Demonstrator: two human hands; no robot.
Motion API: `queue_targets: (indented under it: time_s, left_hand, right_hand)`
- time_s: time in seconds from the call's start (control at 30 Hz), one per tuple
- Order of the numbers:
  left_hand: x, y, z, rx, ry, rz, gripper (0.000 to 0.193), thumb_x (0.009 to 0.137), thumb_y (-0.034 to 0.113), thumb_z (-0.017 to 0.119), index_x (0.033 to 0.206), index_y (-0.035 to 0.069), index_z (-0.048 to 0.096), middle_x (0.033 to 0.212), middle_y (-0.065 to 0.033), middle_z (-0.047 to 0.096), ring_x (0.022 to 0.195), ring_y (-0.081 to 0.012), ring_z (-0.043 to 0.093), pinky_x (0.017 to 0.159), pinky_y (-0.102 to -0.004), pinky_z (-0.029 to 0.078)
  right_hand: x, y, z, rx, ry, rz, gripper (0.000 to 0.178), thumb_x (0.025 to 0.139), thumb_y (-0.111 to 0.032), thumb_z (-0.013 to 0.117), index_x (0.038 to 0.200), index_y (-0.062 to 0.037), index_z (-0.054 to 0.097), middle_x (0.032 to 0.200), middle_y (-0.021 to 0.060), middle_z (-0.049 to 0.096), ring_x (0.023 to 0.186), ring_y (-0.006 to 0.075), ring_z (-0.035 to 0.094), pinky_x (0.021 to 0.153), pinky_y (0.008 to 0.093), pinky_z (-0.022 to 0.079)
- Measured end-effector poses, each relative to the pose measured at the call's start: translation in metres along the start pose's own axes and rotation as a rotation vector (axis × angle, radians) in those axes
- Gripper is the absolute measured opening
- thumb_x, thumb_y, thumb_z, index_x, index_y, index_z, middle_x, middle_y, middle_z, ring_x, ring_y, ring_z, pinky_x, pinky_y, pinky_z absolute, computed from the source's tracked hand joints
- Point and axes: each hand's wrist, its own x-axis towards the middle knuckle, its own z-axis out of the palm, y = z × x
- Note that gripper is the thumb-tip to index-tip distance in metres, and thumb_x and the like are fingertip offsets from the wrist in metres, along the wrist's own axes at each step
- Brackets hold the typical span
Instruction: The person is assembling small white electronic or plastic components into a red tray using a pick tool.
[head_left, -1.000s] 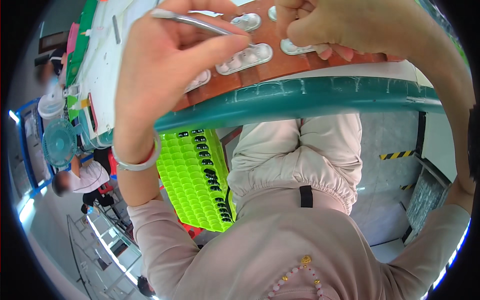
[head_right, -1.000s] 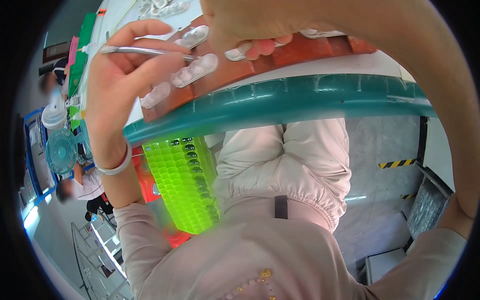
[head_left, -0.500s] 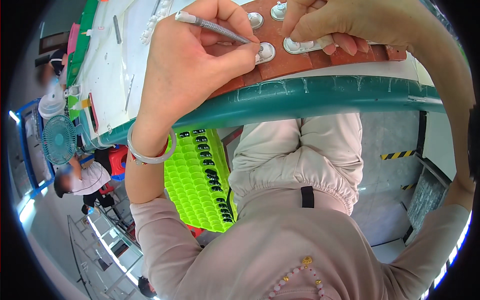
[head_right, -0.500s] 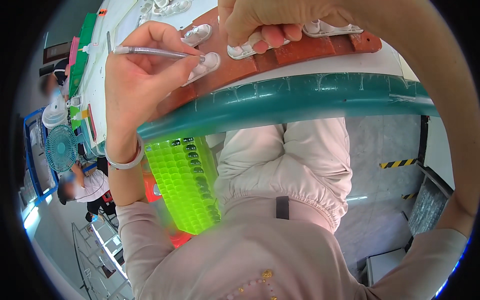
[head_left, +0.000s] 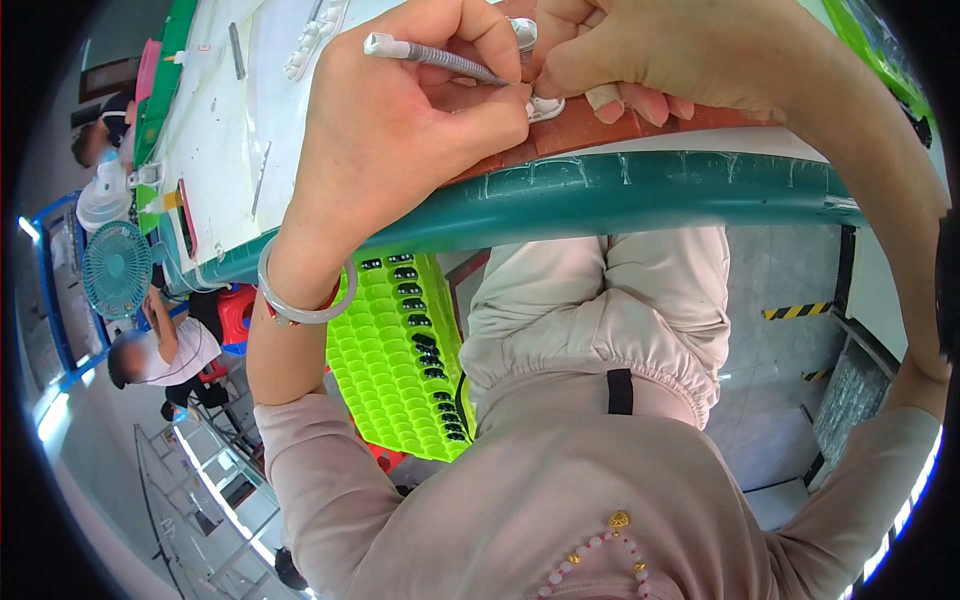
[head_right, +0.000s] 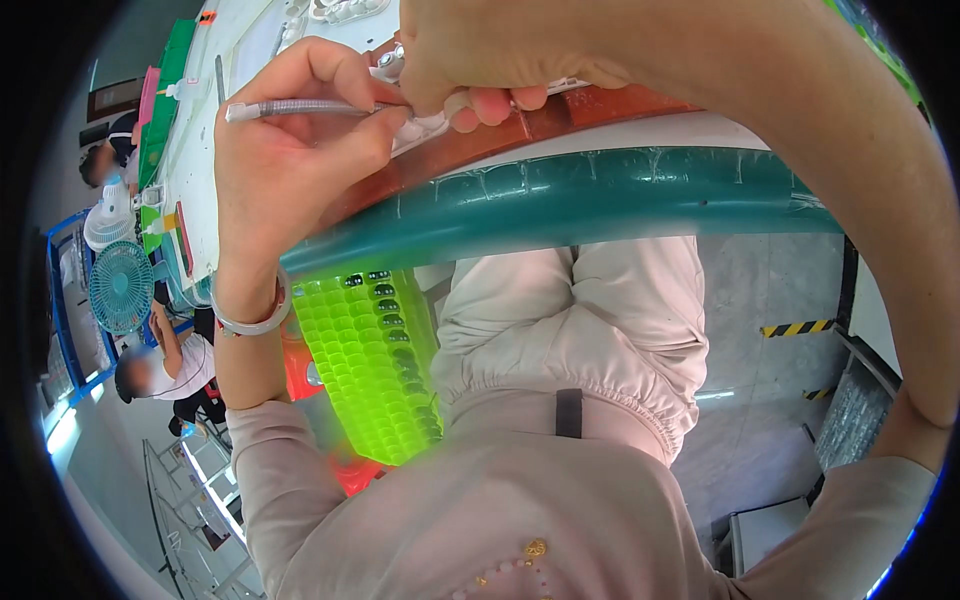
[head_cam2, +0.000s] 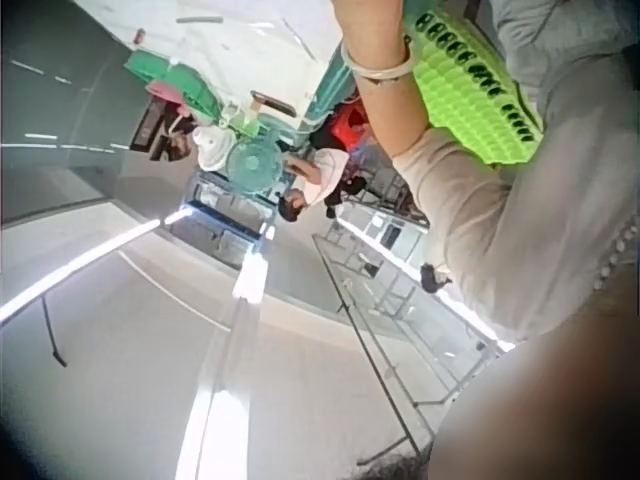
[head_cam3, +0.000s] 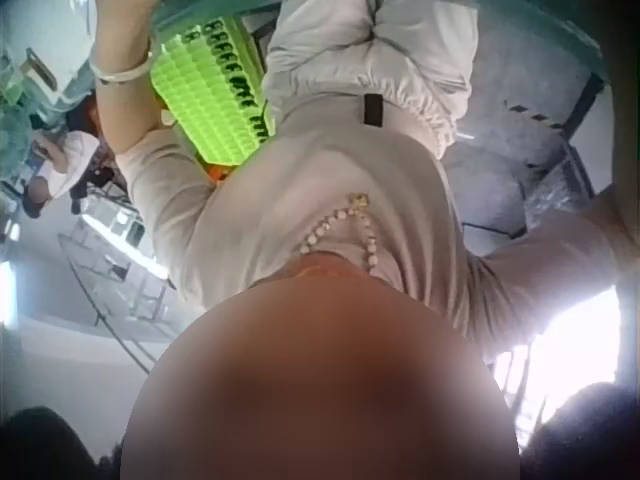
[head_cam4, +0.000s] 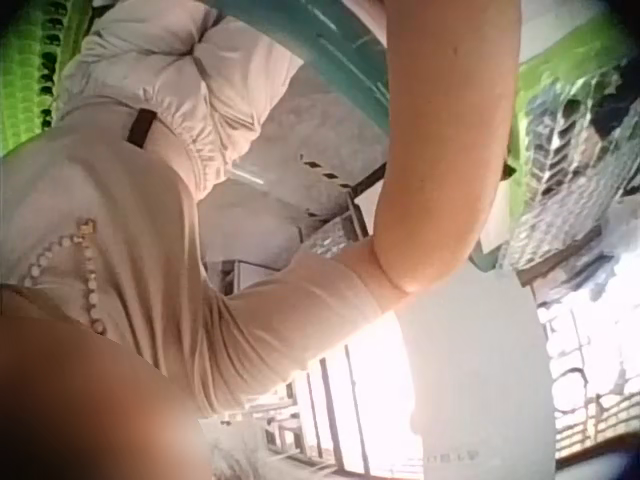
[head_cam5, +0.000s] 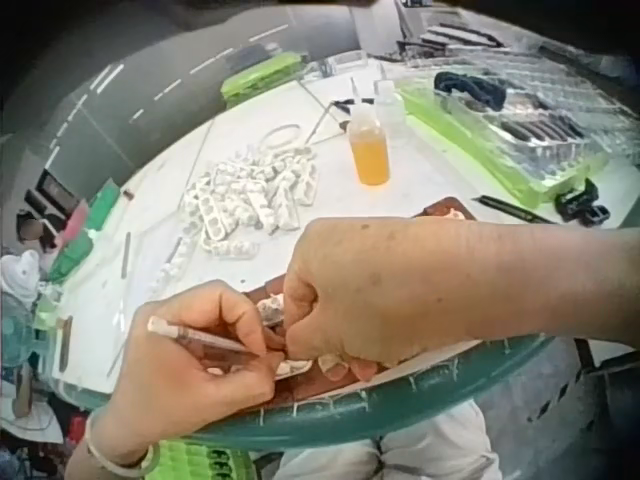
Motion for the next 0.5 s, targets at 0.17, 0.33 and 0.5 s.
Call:
queue_targets:
  time_s: [0.17, 0.33, 0.5]
  left_hand:
    - [0.003, -0.006, -0.029, 0.021, 0.052, 0.070, 0.014, 0.077, -0.005, 0.066, 0.088, 0.000, 0.059, 0.089, -0.0099, 0.068, 0.082, -0.0112, 0.064, 0.072, -0.0215, 0.050]
    - [-0.019, 0.013, -0.023, 0.064, 0.186, -0.053, 0.014, 0.082, -0.003, 0.065, 0.095, -0.002, 0.060, 0.091, -0.0114, 0.069, 0.080, -0.0119, 0.066, 0.069, -0.0198, 0.050]
    - [-0.041, 0.019, -0.003, -0.138, 0.170, -0.161, 0.011, 0.079, -0.004, 0.068, 0.090, -0.005, 0.065, 0.088, -0.0098, 0.069, 0.076, -0.0109, 0.064, 0.071, -0.0212, 0.051]
  right_hand:
    - [-0.015, -0.011, -0.004, -0.093, 0.046, -0.142, 0.023, 0.085, -0.018, 0.056, 0.079, 0.0002, 0.069, 0.064, 0.0091, 0.065, 0.057, 0.0153, 0.061, 0.055, 0.0285, 0.048]
    - [-0.003, -0.010, 0.004, -0.088, 0.087, -0.206, 0.022, 0.082, -0.016, 0.059, 0.079, 0.0038, 0.068, 0.062, 0.0111, 0.065, 0.055, 0.0167, 0.061, 0.054, 0.0288, 0.048]
    - [-0.004, -0.024, 0.003, -0.075, 0.021, 0.017, 0.023, 0.084, -0.014, 0.056, 0.077, 0.0051, 0.067, 0.062, 0.0114, 0.064, 0.054, 0.0146, 0.060, 0.052, 0.0259, 0.048]
